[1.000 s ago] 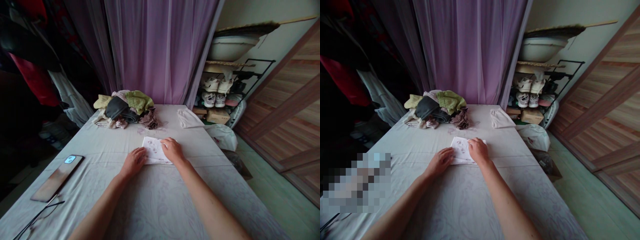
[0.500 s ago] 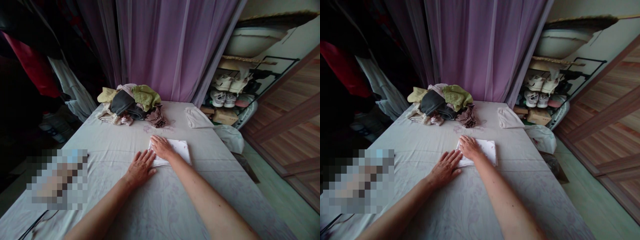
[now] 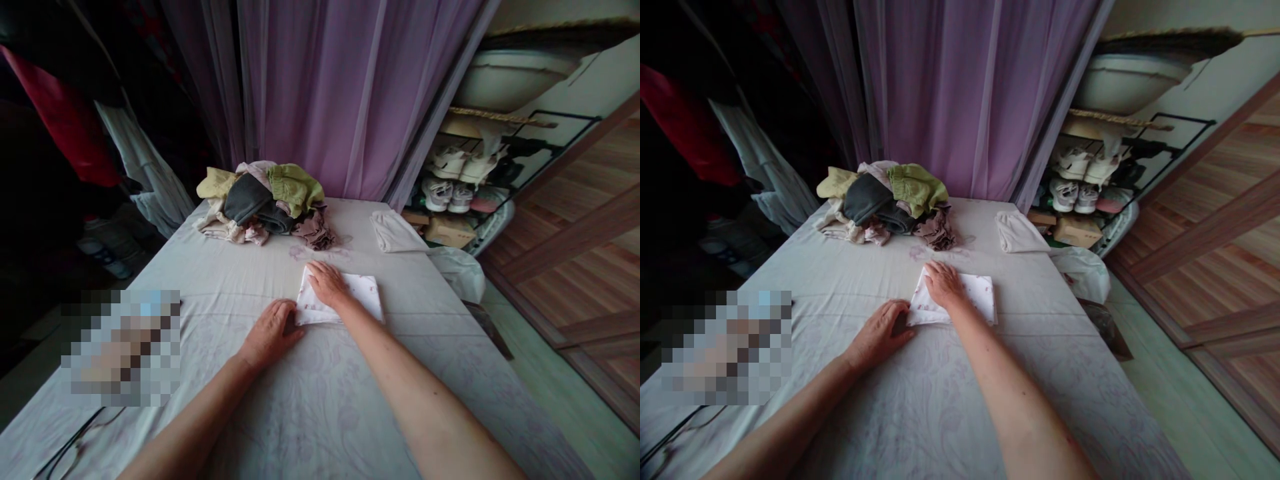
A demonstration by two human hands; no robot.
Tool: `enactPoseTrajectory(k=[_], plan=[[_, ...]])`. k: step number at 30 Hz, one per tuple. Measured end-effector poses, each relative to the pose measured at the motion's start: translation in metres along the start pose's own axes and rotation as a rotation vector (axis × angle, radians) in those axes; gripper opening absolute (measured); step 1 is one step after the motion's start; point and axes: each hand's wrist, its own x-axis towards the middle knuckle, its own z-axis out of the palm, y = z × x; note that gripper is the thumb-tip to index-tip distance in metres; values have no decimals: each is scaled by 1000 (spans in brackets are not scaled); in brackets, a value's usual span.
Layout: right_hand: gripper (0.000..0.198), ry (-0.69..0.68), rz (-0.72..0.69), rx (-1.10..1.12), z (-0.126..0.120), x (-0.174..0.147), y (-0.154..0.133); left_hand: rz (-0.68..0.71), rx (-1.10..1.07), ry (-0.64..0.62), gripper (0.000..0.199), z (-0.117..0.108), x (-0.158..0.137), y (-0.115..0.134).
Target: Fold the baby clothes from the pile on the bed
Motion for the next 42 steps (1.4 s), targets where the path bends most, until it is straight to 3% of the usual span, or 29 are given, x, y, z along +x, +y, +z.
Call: enactPoseTrajectory(k=[4,8,12,19,23,27,33,42], plan=[[32,109,-160,211,-7,-25,-3,10,-15,46,16,1,2,3],[24,73,-311,328,-11,-61,-6,16,-13,65,8,1,4,4],[20,130,-222,394,-2,-74,-5,-14,-18,55,3,-1,6,6],[14,224,-1,483,13,-64,-7,-198,33,32,21,1,10,19],[4,233,3,503,12,-65,-9,-274,165,121,22,14,15,29],[7,210,-20,562,11,-64,-7,-311,281,198,18,24,19,35],[7,201,-54,586,11,-64,-5,-319,249,311,10,25,16,35],[15,155,-78,587,3,-67,-6,-385,148,208,7,15,15,38]])
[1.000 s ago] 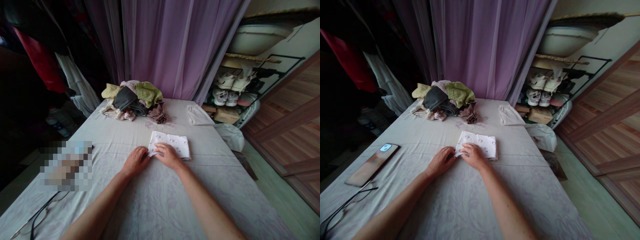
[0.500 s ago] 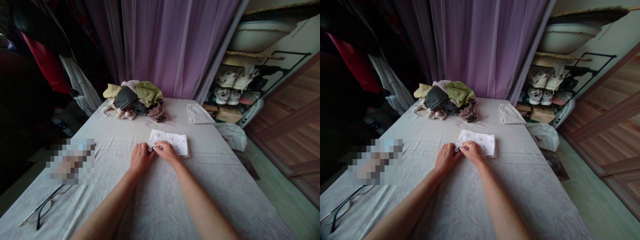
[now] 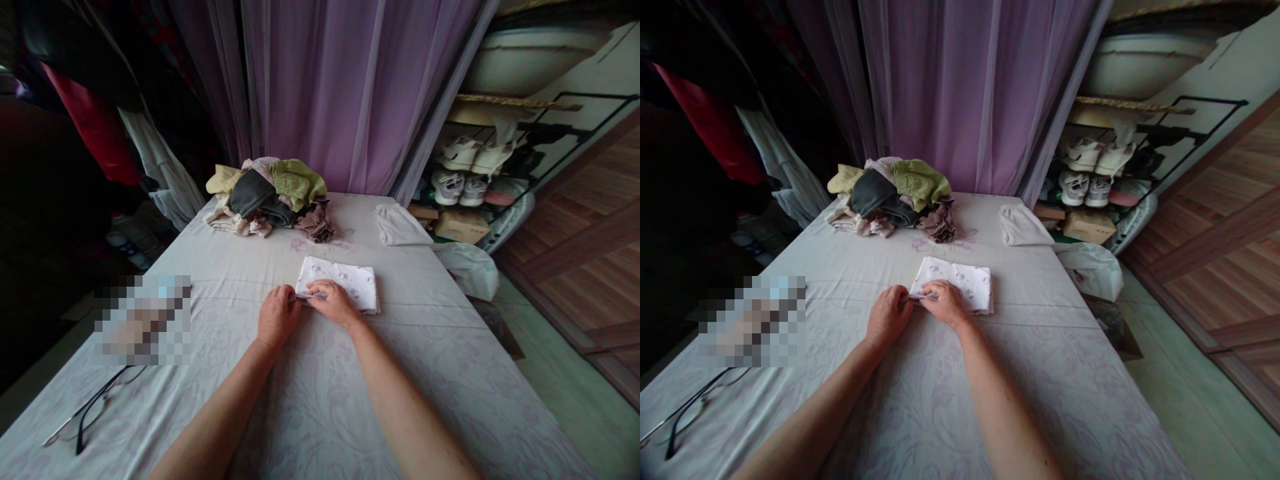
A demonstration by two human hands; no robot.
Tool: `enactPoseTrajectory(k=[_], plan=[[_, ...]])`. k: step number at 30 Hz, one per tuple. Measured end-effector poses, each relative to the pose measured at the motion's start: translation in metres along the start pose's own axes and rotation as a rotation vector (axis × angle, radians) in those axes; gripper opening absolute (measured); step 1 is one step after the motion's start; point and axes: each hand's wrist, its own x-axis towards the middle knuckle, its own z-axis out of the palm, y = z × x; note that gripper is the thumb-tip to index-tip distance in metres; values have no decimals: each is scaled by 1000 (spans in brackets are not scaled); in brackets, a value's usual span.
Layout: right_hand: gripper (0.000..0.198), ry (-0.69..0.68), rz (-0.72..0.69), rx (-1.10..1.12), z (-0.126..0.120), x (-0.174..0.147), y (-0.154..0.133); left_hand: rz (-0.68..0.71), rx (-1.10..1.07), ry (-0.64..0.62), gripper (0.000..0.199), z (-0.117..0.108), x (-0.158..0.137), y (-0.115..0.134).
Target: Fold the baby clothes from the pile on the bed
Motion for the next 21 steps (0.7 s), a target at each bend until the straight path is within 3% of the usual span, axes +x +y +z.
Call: enactPoseTrajectory(k=[9,15,21], plan=[[15,-70,-69,-46,-5,-4,1,-23,-95,7,12,-3,-4,-7],[6,-119,-110,-150,-6,-6,-1,21,-45,-52,13,-9,-5,-13],[9,-104,-143,-215,-3,-7,0,74,0,-66,10,-20,-6,-14]])
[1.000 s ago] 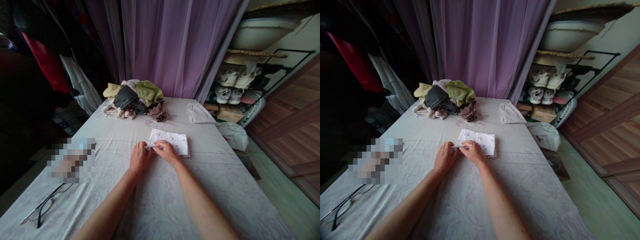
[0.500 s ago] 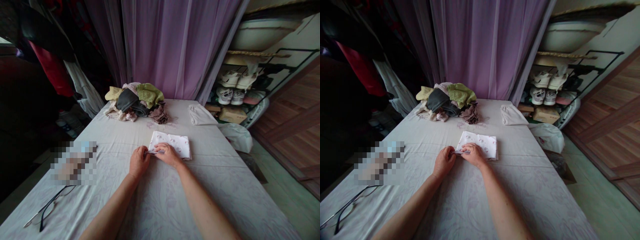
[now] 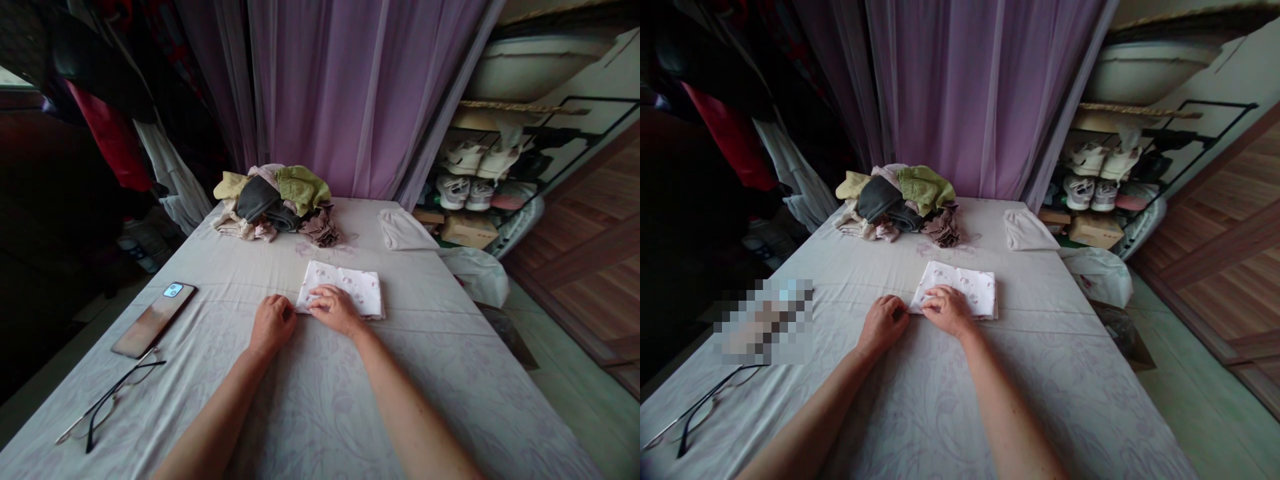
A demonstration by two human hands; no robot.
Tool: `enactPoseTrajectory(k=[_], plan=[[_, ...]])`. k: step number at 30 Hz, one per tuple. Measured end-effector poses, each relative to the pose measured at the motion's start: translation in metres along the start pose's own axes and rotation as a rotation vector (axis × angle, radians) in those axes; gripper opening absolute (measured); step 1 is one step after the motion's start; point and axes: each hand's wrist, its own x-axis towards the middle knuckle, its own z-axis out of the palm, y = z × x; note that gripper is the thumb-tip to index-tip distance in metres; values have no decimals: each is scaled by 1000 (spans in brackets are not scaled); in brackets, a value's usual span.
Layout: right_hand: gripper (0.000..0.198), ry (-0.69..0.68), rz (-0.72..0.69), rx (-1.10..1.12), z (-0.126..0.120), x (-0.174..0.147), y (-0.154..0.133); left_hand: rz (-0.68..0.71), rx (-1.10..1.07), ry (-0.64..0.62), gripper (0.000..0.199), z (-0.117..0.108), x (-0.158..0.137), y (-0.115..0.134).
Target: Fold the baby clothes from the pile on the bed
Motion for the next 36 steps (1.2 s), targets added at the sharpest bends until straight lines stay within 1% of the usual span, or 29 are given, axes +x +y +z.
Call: enactPoseTrajectory(k=[4,7,9,10,12,14,19,21,23,26,28,30,33,36], plan=[[11,-20,4,-32,1,-2,-3,0,11,-1,9,-4,1,-1],[11,-34,7,-55,0,-2,-4,93,10,-8,19,-2,2,2],[12,-39,5,-56,0,-2,-4,161,37,-50,27,2,2,4],[12,-36,5,-52,0,-1,-4,173,56,-77,30,5,1,5],[12,-20,3,-40,1,-1,-3,162,87,-111,33,9,-1,4],[12,-5,0,-27,1,-1,-2,147,97,-118,34,10,-2,3],[12,2,-8,26,2,-1,3,146,107,-115,31,5,-1,3],[17,24,9,72,0,1,4,138,113,-111,28,4,6,6],[26,81,44,52,-5,2,6,140,120,-107,28,6,15,12],[39,154,149,-148,-15,2,10,176,130,-127,33,17,32,22],[44,149,242,-290,-23,-1,15,205,139,-161,38,29,44,28],[46,132,310,-385,-28,-6,22,217,153,-192,41,42,56,33],[46,89,335,-457,-31,-13,31,191,166,-220,44,61,74,38],[44,56,343,-478,-29,-15,34,158,169,-248,46,72,89,41]])
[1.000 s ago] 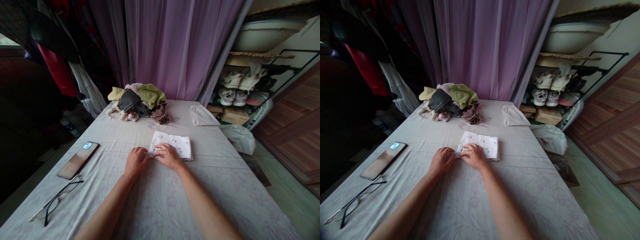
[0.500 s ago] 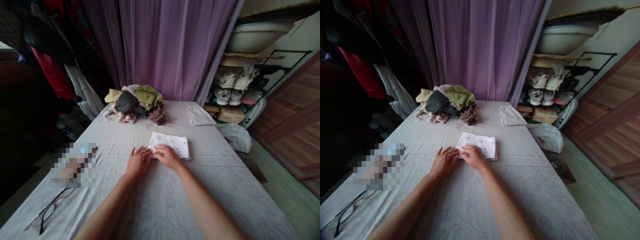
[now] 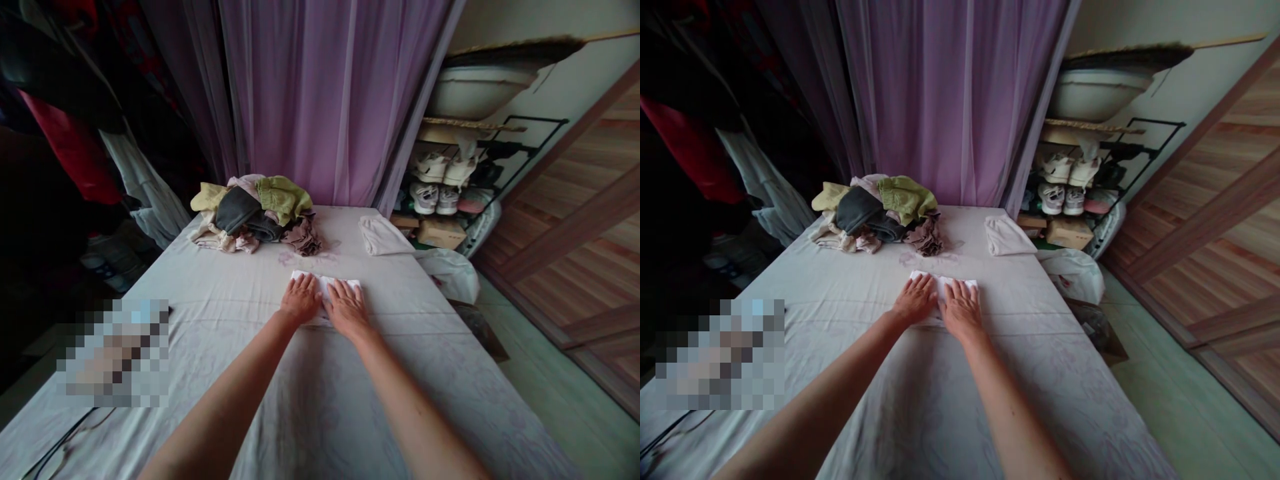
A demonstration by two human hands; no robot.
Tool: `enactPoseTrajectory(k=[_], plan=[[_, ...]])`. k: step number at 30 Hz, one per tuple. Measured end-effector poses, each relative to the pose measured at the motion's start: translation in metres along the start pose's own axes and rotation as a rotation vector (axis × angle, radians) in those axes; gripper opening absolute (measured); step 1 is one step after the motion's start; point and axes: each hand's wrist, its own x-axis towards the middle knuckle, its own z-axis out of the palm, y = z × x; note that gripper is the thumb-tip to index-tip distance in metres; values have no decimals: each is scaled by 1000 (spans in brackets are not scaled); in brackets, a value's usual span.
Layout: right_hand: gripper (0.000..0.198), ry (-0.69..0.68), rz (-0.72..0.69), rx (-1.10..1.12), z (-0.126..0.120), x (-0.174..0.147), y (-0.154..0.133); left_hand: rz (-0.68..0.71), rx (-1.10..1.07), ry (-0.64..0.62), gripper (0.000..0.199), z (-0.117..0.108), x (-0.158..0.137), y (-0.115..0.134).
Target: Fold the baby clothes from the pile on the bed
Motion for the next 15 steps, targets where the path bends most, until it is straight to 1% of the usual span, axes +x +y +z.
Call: enactPoseTrajectory(k=[4,10,12,15], plan=[[47,-61,47,-3,-4,1,-4,-26,33,-26,52,-2,8,-2],[53,-201,186,-116,-18,-1,-3,-80,140,-64,62,-9,-2,-10],[54,-220,196,-135,-20,-1,-4,-108,161,-57,66,-10,-7,-14],[53,-205,201,-136,-20,-1,-6,-130,172,-42,68,-12,-15,-20]])
